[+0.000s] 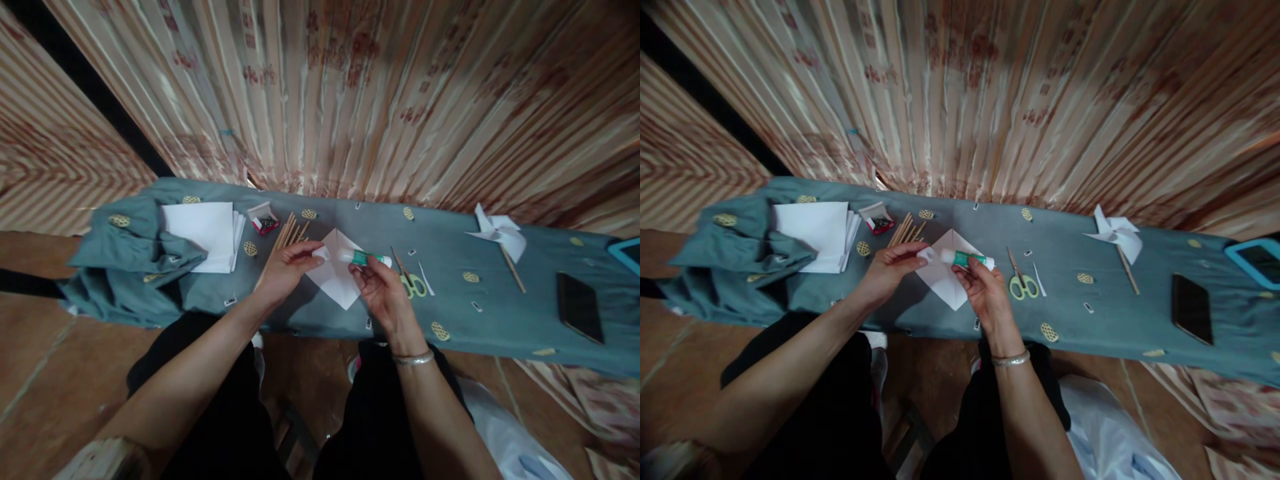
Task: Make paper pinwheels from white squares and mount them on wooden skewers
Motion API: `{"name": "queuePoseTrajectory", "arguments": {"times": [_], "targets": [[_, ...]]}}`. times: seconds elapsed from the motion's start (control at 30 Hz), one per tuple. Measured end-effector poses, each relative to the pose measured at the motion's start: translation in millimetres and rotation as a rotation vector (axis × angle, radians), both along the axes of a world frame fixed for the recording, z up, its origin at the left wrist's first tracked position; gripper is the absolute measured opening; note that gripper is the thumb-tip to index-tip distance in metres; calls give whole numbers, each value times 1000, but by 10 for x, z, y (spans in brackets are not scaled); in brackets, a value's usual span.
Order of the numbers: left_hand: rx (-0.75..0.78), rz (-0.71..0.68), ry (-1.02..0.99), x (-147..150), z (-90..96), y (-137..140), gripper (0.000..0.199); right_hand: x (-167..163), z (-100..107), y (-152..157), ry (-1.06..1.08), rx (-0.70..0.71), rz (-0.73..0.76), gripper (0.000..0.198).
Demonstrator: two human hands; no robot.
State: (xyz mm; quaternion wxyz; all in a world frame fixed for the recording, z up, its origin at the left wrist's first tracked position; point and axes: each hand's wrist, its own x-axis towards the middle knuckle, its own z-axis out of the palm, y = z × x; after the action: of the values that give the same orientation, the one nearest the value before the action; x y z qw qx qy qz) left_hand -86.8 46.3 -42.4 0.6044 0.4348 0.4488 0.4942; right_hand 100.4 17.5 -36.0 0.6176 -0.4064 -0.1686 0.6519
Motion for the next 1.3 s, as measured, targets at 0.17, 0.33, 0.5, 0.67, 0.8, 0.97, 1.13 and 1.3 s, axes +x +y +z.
{"name": "queuePoseTrajectory", "arguments": {"times": [0.17, 0.33, 0.5, 0.67, 0.8, 0.97, 1.13, 1.3], "targets": [[5, -20, 2, 79, 43, -35, 38, -32, 11, -34, -18, 17, 5, 18], [25, -52, 44, 112, 79, -67, 38, -24, 7, -77, -39, 24, 3, 20], [42, -68, 55, 133, 123, -86, 37, -29, 12, -102, -57, 33, 1, 22], [58, -90, 51, 120, 124, -63, 36, -9, 25, -108, -75, 42, 15, 27], [82, -116, 84, 103, 108, -48, 36, 23, 43, -103, -110, 27, 37, 29], [122, -149, 130, 82, 103, -56, 35, 34, 59, -96, -119, 20, 69, 30], [166, -146, 179, 52, 118, -86, 32, 0, 23, -77, -97, -10, 111, 27], [149, -95, 203, 14, 46, -93, 32, -108, -69, -69, -28, -19, 91, 25]]}}
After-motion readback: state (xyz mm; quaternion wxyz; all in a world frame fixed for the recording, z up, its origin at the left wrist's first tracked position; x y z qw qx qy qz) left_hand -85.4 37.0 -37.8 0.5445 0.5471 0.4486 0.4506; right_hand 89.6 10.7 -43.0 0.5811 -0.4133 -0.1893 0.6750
